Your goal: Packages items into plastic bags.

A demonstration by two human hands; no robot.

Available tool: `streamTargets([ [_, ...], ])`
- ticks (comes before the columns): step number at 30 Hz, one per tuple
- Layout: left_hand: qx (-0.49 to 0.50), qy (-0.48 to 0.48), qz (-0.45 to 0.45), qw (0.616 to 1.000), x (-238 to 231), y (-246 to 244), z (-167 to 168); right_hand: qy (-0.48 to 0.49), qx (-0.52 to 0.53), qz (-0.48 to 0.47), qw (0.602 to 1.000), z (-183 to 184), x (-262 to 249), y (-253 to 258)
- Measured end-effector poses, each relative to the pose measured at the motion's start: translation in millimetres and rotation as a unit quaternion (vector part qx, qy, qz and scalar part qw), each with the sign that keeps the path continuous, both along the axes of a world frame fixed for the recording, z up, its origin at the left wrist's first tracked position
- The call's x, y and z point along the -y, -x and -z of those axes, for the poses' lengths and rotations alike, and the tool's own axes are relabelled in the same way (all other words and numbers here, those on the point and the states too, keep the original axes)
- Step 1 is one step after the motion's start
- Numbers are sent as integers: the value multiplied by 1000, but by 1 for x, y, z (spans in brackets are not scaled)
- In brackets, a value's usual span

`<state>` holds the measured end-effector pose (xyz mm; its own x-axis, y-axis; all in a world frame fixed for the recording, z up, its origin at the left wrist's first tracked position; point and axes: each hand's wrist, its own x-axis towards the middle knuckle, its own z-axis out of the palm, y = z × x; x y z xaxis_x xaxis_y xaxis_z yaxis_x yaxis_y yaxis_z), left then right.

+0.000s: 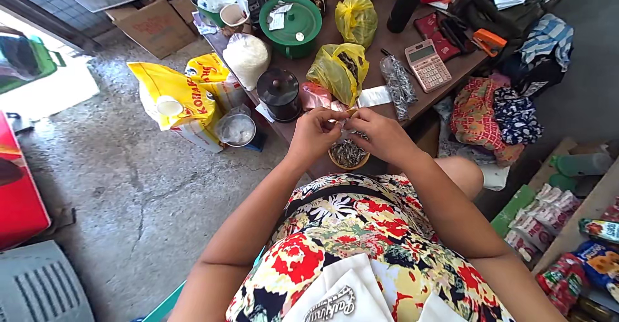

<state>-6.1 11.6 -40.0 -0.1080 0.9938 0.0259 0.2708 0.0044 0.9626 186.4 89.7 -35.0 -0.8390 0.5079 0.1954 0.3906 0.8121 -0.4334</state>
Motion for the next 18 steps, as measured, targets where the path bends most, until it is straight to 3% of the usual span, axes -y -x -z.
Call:
streamTargets([
  [4,5,1,-1,1000,2,0,0,39,-45,1,998,-12,1,-4],
  [12,-31,-20,-11,999,4,-1,-1,13,-35,-28,999,-14,3,0],
  [18,-180,-44,-10,983,8,0,-8,-10,-17,-55,998,-19,7,1],
])
